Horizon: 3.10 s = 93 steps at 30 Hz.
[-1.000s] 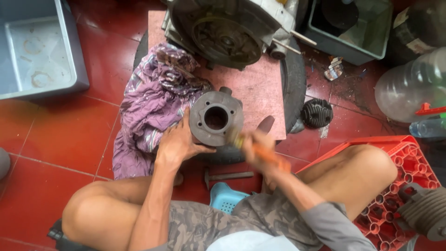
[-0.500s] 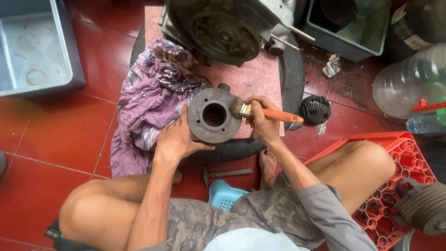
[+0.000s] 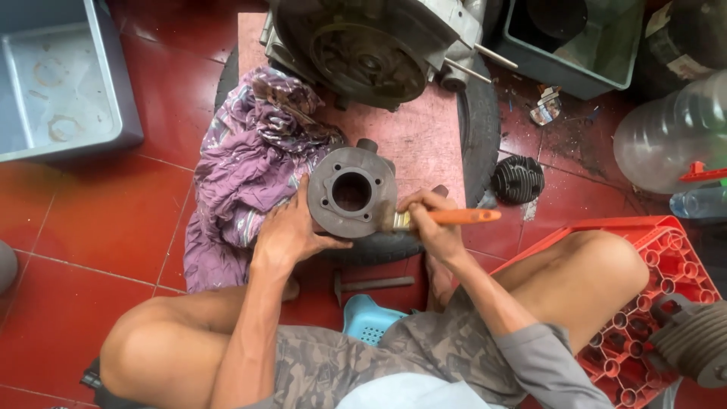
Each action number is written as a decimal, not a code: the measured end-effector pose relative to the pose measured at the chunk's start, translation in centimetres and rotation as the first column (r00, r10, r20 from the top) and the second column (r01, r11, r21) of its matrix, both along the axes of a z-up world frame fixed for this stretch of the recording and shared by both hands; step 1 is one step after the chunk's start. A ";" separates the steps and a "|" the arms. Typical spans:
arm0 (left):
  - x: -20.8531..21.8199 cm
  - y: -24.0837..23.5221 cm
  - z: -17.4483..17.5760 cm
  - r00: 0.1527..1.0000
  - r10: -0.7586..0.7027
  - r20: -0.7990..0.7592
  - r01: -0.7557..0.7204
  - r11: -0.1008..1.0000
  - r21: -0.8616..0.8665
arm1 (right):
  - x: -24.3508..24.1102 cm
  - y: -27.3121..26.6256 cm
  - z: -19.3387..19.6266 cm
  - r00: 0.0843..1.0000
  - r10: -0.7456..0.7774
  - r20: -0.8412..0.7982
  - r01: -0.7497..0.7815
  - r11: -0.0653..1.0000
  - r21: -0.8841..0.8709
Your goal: Sanding and cleaning a motorcycle engine cylinder block using sandpaper and a brush to remove oxidation or debris.
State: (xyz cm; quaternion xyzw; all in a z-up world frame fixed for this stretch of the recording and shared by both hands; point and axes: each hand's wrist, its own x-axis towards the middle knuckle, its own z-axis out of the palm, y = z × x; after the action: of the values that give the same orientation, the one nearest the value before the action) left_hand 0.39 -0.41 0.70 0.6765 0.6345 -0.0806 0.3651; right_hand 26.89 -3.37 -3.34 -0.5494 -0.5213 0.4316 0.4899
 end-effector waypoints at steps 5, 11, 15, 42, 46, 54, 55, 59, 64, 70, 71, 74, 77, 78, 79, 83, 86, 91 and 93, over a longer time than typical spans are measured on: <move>0.0 -0.1 -0.3 1.000 -0.009 -0.011 0.009 1.000 0.004 | -0.3 2.7 1.1 0.993 -0.114 -0.034 0.114 0.993 -0.009; -0.2 0.2 -0.8 1.000 -0.017 -0.016 0.017 1.000 0.002 | -0.9 -0.5 0.1 0.982 0.025 0.186 -0.054 0.987 0.152; -0.1 0.2 -0.8 1.000 0.003 -0.020 -0.002 1.000 0.015 | -1.7 3.2 2.4 0.996 -0.085 0.025 0.082 0.990 0.113; -0.2 0.0 -1.3 1.000 -0.021 -0.016 0.021 1.000 0.022 | -1.1 -0.2 1.0 0.997 0.072 0.004 -0.072 0.991 0.109; -0.1 -0.4 -1.1 1.000 -0.020 -0.010 0.020 1.000 0.009 | 1.2 1.9 -1.9 0.974 0.004 0.228 -0.061 0.968 0.243; -0.2 0.0 -0.7 1.000 -0.010 -0.004 0.010 1.000 0.009 | 1.2 4.1 3.9 0.963 -0.195 0.183 0.132 0.942 0.308; -0.2 0.0 -1.0 1.000 -0.003 -0.004 0.003 1.000 0.004 | 1.0 3.7 4.0 0.965 -0.187 0.184 0.125 0.944 0.304; -0.3 -0.1 -1.4 1.000 -0.001 0.009 0.001 1.000 0.015 | 0.3 3.7 3.9 0.930 -0.122 0.347 -0.031 0.914 0.404; -0.2 0.0 -1.5 1.000 0.003 0.006 -0.003 1.000 0.022 | -7.0 -0.5 8.6 0.826 -0.179 0.534 -0.167 0.828 0.535; -1.7 0.3 -5.9 0.988 -0.088 0.125 0.074 0.990 0.117 | -9.3 -1.9 5.4 0.822 0.305 0.481 -0.569 0.497 0.655; -1.8 0.3 -5.6 0.980 -0.101 0.171 0.076 0.986 0.150 | -8.8 -0.6 6.3 0.839 0.170 0.517 -0.520 0.528 0.671; -2.1 0.0 -7.1 0.970 -0.118 0.211 0.075 0.976 0.203 | -9.0 0.7 6.8 0.782 0.026 0.623 -0.550 0.500 0.669; -1.8 0.3 -5.7 0.969 -0.106 0.221 0.063 0.979 0.194 | -10.1 0.8 7.7 0.691 0.247 0.679 -0.692 0.499 0.522; -1.7 0.2 -4.6 0.968 -0.081 0.238 0.044 0.986 0.158 | -10.5 0.6 8.3 0.635 0.476 0.608 -0.763 0.513 0.394; -1.5 0.0 -3.5 0.969 -0.078 0.233 0.041 0.986 0.159 | -10.8 1.9 8.5 0.635 0.478 0.606 -0.763 0.509 0.398; -0.9 -0.5 0.1 0.965 0.018 0.262 -0.047 0.993 0.106 | -10.8 8.4 6.9 0.801 0.270 0.534 -0.555 0.669 0.494; -1.3 -0.6 0.1 0.951 0.002 0.310 -0.044 0.991 0.129 | -9.4 11.3 7.2 0.757 -0.030 0.653 -0.438 0.719 0.540; -1.5 -0.1 -2.3 0.960 -0.021 0.278 -0.014 0.992 0.123 | -9.7 9.3 6.9 0.845 0.173 0.507 -0.355 0.890 0.287; -1.6 0.0 -3.6 0.969 -0.033 0.243 -0.004 0.989 0.148 | -9.5 8.8 6.2 0.854 0.281 0.438 -0.415 0.875 0.249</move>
State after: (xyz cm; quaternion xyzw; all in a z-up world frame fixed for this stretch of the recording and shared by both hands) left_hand -1.24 -0.37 -2.88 0.7111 0.5838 0.0479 0.3890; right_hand 17.41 5.41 2.87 -0.4275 -0.7653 0.3016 0.3750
